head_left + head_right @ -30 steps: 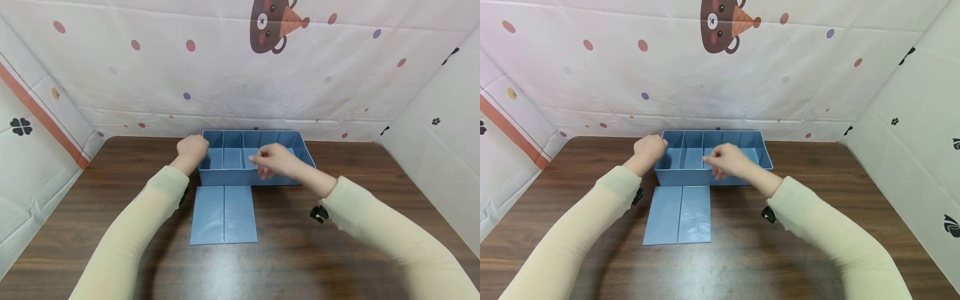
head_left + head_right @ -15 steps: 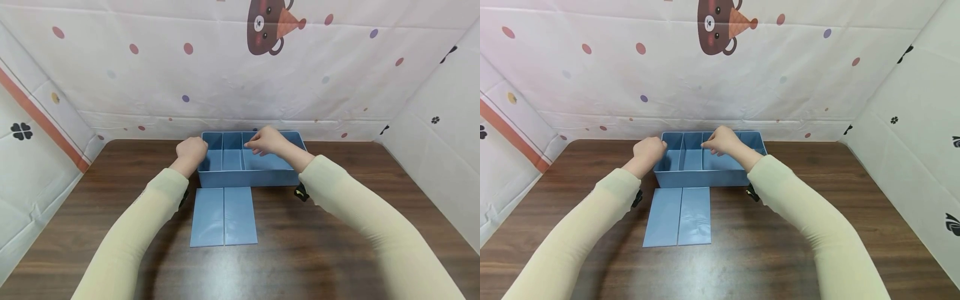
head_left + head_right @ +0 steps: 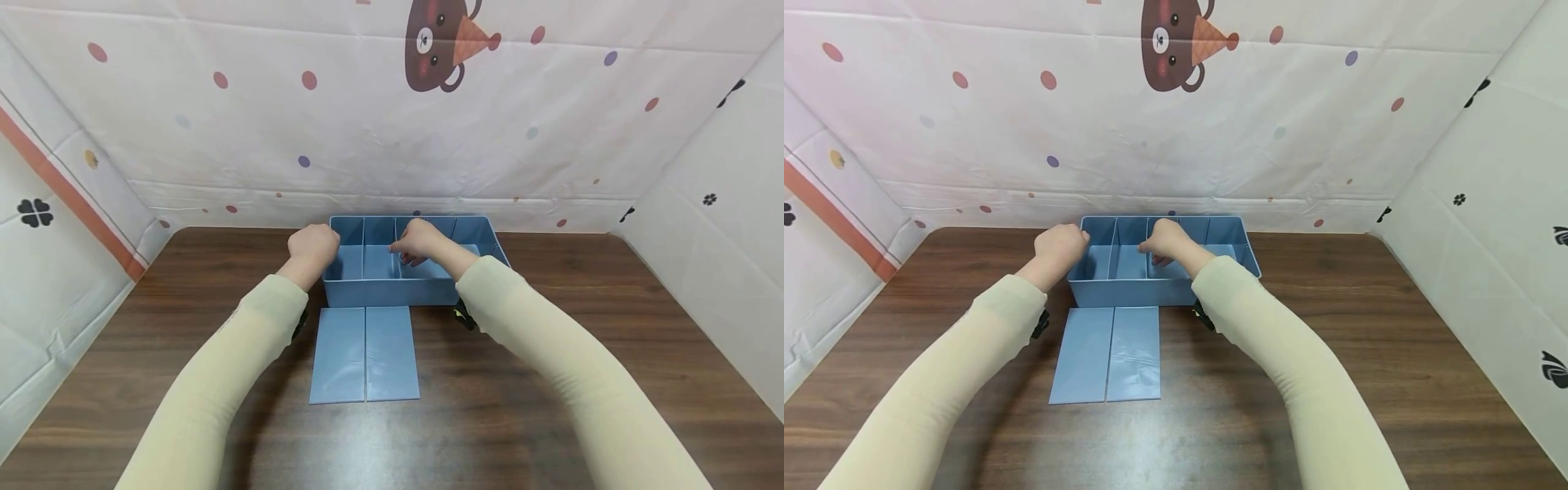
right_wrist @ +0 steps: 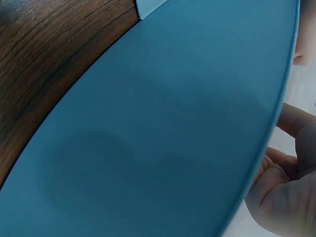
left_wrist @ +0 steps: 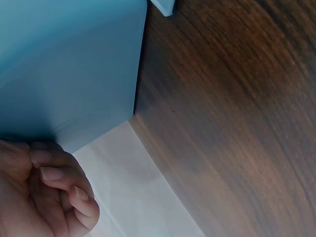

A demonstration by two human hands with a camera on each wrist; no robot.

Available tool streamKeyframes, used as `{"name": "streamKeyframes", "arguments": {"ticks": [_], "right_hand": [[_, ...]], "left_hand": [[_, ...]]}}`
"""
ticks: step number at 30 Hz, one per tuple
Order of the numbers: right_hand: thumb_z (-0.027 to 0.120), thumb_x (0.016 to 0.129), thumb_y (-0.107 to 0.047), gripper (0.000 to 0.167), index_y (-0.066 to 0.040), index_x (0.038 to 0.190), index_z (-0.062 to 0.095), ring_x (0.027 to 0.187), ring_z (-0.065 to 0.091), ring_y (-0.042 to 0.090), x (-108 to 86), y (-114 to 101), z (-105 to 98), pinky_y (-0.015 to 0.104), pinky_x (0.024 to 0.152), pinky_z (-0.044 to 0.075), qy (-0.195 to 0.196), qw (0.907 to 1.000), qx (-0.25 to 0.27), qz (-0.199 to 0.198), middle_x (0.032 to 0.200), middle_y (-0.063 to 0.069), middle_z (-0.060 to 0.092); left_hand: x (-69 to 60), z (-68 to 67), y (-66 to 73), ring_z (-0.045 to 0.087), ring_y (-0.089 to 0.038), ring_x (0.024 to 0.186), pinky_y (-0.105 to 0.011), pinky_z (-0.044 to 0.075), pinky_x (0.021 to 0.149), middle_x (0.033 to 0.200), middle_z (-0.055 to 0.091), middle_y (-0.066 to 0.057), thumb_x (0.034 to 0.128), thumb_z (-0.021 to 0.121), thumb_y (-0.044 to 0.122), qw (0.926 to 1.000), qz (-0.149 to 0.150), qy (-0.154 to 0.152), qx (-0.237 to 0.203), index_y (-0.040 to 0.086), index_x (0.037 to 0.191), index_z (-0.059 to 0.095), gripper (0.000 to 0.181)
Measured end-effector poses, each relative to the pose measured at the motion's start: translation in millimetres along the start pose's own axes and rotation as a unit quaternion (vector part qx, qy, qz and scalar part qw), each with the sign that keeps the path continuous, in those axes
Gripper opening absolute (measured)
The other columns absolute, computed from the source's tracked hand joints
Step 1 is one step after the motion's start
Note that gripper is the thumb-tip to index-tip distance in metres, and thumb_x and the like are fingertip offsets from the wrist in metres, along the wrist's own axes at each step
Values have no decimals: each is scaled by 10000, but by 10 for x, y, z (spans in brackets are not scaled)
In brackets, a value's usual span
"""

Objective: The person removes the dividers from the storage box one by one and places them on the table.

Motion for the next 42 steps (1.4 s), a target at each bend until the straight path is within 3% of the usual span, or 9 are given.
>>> {"name": "streamKeyframes", "arguments": {"ticks": [5, 8, 17, 28, 34, 37, 42], "right_hand": [[612, 1007, -161, 324, 5, 739, 690, 747, 719, 170, 15, -31, 36, 338, 787, 632, -123, 9999, 92, -22, 725, 64, 711], [588, 1004, -120, 340, -5, 696, 672, 677, 681, 138, 11, -63, 32, 337, 777, 632, -105, 9999, 109, -82, 693, 47, 685], [596, 1020, -145, 293, 101, 949, 738, 723, 708, 172, -12, -112, 1, 334, 799, 630, 27, 10000, -65, -47, 753, 74, 687], [591, 1032, -153, 304, 87, 962, 764, 658, 685, 156, 24, -134, -33, 352, 778, 633, 196, 9997, -150, -32, 833, 144, 748], [595, 1044, -191, 323, 87, 1011, 757, 791, 758, 251, 5, -194, -86, 384, 824, 628, 291, 9993, -230, -19, 993, 218, 778], [586, 1033, -153, 304, 96, 968, 748, 785, 768, 259, -4, -223, -131, 386, 813, 629, 381, 9990, -245, -61, 911, 196, 776], [576, 998, -92, 242, 100, 933, 708, 572, 690, 179, -8, -267, -212, 407, 777, 633, 598, 9978, -301, 11, 657, 84, 662]], "left_hand": [[-5, -6, 9, 583, -202, 723, -369, 518, 623, 885, 716, -133, 1091, 388, 189, 10000, -2, 24, -7, 66, 842, 713, 428], [-16, -18, 13, 575, -202, 708, -362, 499, 609, 867, 712, -133, 1095, 377, 188, 10000, -15, 29, -36, 65, 826, 710, 445], [-8, -23, 24, 615, -216, 736, -376, 525, 615, 893, 720, -140, 1094, 384, 176, 9999, 36, 70, 93, 54, 858, 719, 427], [-8, -12, 8, 598, -206, 718, -364, 512, 604, 858, 711, -133, 1097, 374, 189, 10000, -31, 58, 40, 60, 820, 701, 448], [0, -6, 4, 612, -207, 750, -375, 536, 633, 894, 718, -133, 1096, 381, 185, 9999, 6, -2, 135, 57, 861, 711, 425], [1, -7, 0, 587, -201, 724, -372, 528, 622, 876, 716, -136, 1100, 371, 194, 10000, -21, 17, 58, 57, 837, 706, 447], [1, -7, 6, 571, -199, 704, -360, 507, 601, 852, 708, -133, 1102, 370, 200, 10000, -16, 27, 45, 58, 820, 702, 459]]}}
Point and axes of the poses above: each hand's wrist, its own x-axis towards the middle knuckle, its own z-axis out of the palm, y = z × x, the point moved 9 cm from there along x, towards the middle knuckle
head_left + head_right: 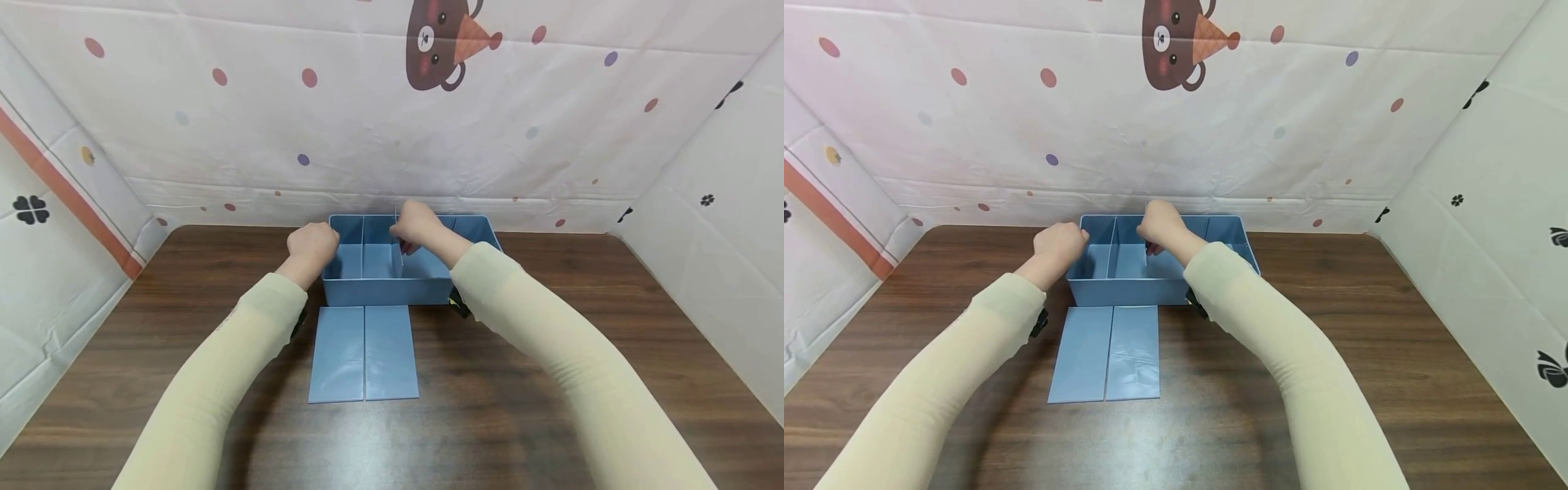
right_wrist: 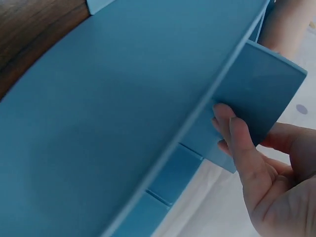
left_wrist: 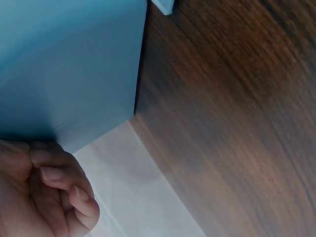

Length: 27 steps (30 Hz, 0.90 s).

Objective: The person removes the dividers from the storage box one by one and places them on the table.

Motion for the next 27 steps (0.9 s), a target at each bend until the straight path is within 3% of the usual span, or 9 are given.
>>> {"name": "streamKeyframes", "arguments": {"ticks": [4, 9, 15, 23, 27], "right_hand": [[587, 993, -81, 195, 87, 998, 687, 517, 644, 144, 9, -31, -25, 404, 765, 635, 24, 9998, -123, 128, 649, 84, 650], [597, 995, -83, 160, 53, 948, 667, 505, 635, 142, 12, -62, -43, 383, 756, 635, 24, 9992, -342, 188, 710, 128, 697], [617, 989, -89, 194, 80, 1001, 713, 467, 599, 125, 24, -90, -63, 356, 727, 634, 15, 9985, -491, 224, 613, 59, 611], [616, 1000, -132, 258, 13, 796, 678, 423, 584, 113, 43, -102, -112, 405, 772, 631, -4, 9990, -403, 181, 528, 33, 591], [611, 1004, -150, 270, 14, 805, 691, 428, 584, 118, 52, -92, -136, 416, 782, 629, -2, 9990, -417, 189, 523, 35, 587]], "left_hand": [[-3, 1, 2, 584, -204, 711, -361, 508, 600, 871, 717, -141, 1102, 369, 199, 10000, 20, -7, -12, 52, 837, 712, 457], [-6, 7, -3, 591, -203, 723, -367, 516, 611, 895, 724, -140, 1097, 380, 191, 10000, 30, -19, 16, 56, 864, 722, 435], [-8, 5, -7, 578, -196, 713, -353, 508, 609, 857, 709, -126, 1102, 380, 213, 10000, -39, -5, -46, 64, 849, 708, 440], [-4, -10, -22, 562, -194, 672, -350, 488, 576, 785, 678, -118, 1105, 364, 228, 9997, -82, 99, -190, 68, 783, 684, 481], [0, -7, -31, 576, -199, 680, -361, 506, 594, 812, 701, -132, 1107, 353, 240, 9996, -108, 95, -251, 64, 778, 690, 503]]}}
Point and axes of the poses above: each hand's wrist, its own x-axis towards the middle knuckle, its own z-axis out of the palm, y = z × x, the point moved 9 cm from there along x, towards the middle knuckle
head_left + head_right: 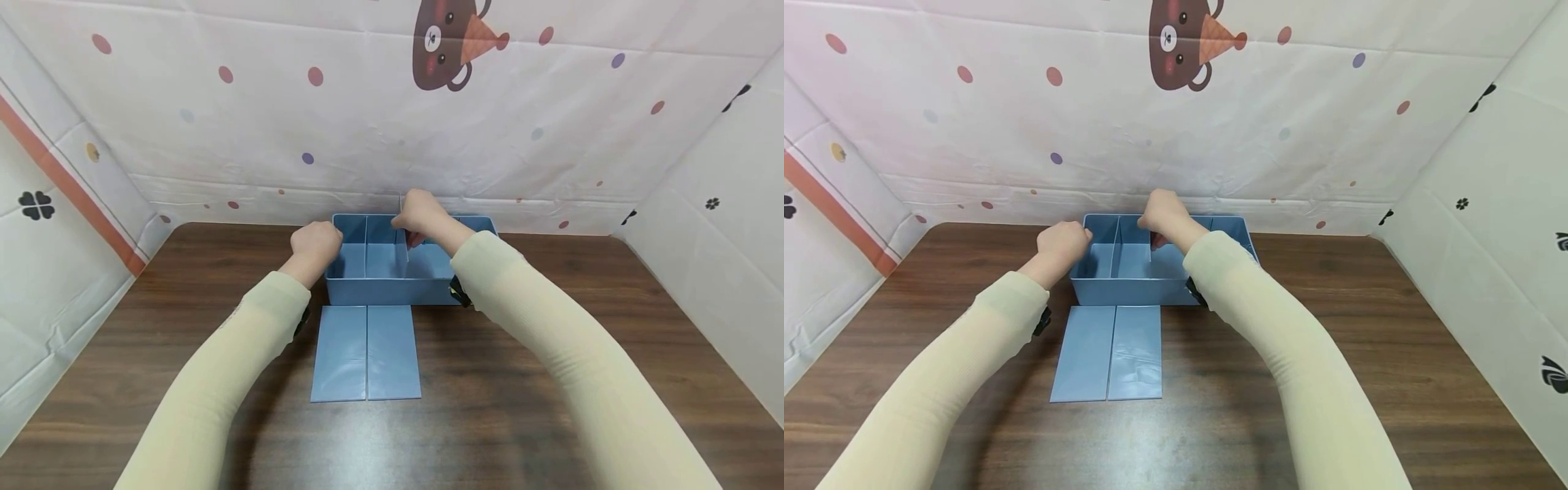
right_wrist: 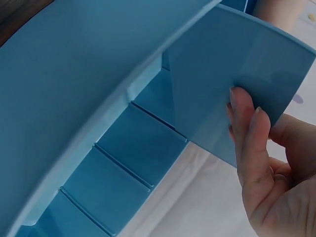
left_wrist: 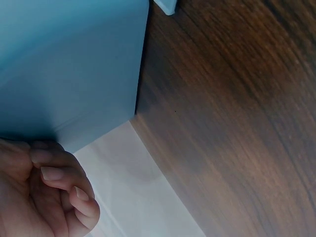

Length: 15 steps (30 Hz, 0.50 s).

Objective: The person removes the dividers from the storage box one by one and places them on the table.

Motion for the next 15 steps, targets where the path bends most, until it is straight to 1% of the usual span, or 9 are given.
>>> {"name": "streamKeyframes", "arguments": {"ticks": [3, 8, 11, 15], "right_hand": [[617, 1000, -148, 250, 32, 849, 704, 438, 592, 123, -8, -6, -31, 413, 776, 630, 41, 10000, 33, -7, 536, 40, 591], [611, 998, -146, 236, 38, 880, 699, 435, 593, 113, -32, -34, -99, 326, 627, 620, 125, 9999, 43, -51, 537, 31, 591], [605, 1001, -151, 244, 28, 862, 695, 433, 593, 109, -46, -42, -126, 281, 559, 590, 77, 9999, 90, -61, 531, 26, 594], [605, 996, -148, 256, -7, 792, 666, 441, 596, 112, -70, -41, -157, 284, 558, 592, 8, 9998, 191, -76, 533, 27, 599]], "left_hand": [[-1, -3, 4, 591, -204, 696, -383, 536, 625, 851, 724, -147, 1107, 347, 237, 10000, -12, -21, -24, 62, 780, 697, 510], [-4, -2, 7, 578, -198, 699, -379, 531, 630, 859, 719, -139, 1106, 355, 226, 10000, -26, -49, 10, 73, 783, 687, 488], [-7, 2, 8, 558, -192, 688, -363, 503, 609, 836, 700, -125, 1103, 364, 211, 10000, -20, -71, 52, 78, 780, 679, 470], [-4, 8, 16, 536, -184, 672, -352, 482, 590, 819, 689, -120, 1098, 368, 194, 9999, 39, -99, 105, 78, 778, 680, 461]]}}
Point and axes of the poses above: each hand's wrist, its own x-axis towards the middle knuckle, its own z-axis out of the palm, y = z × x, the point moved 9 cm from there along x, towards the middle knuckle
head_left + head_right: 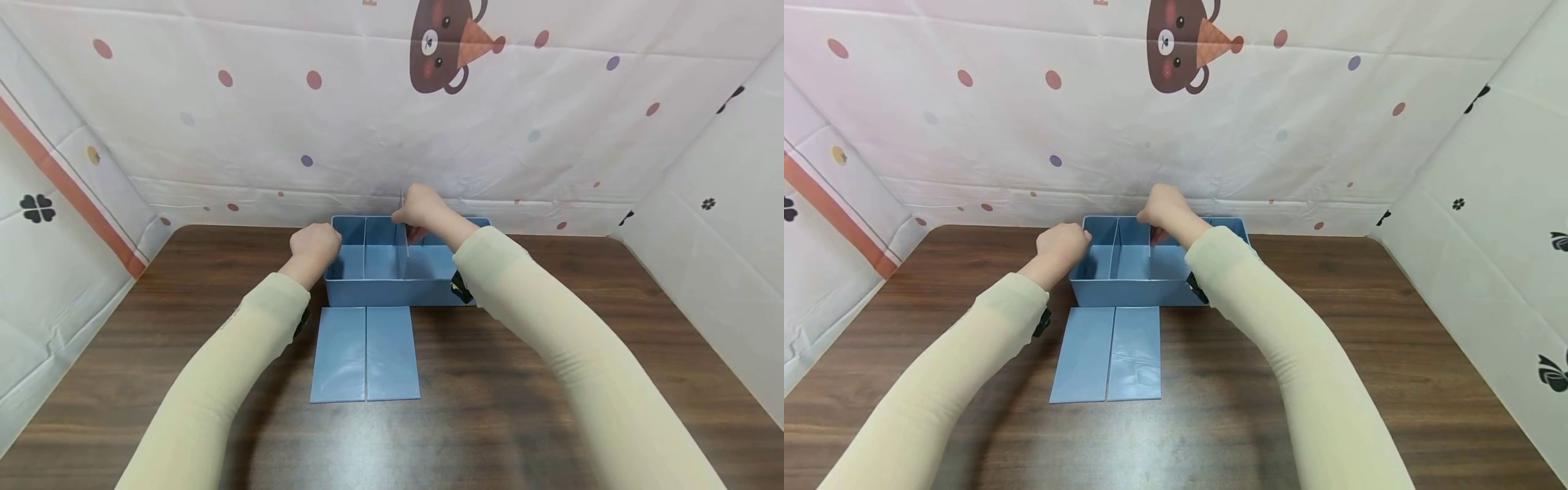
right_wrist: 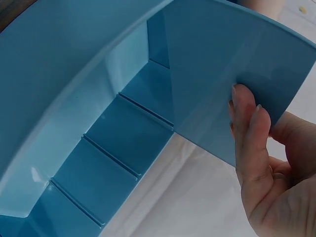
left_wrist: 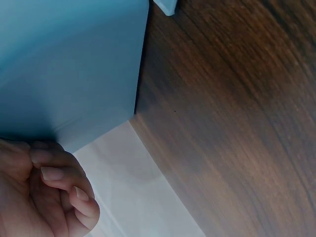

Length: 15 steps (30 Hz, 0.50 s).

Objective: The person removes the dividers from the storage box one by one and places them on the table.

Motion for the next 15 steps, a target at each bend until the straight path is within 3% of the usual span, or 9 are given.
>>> {"name": "streamKeyframes", "arguments": {"ticks": [8, 15], "right_hand": [[578, 986, -147, 430, -97, 564, 512, 439, 598, 108, -60, -20, -120, 285, 555, 588, 60, 9997, 76, -216, 518, 11, 594], [590, 983, -178, 464, -104, 530, 522, 451, 614, 123, -127, 30, -236, 285, 539, 584, 82, 9989, 300, -354, 477, -6, 574]], "left_hand": [[0, -2, 22, 564, -189, 696, -373, 519, 614, 867, 715, -136, 1098, 374, 186, 9999, 91, -12, 94, 62, 825, 703, 445], [-3, 1, 0, 542, -187, 669, -358, 493, 589, 809, 682, -121, 1105, 359, 211, 10000, 42, 7, -8, 67, 791, 690, 479]]}}
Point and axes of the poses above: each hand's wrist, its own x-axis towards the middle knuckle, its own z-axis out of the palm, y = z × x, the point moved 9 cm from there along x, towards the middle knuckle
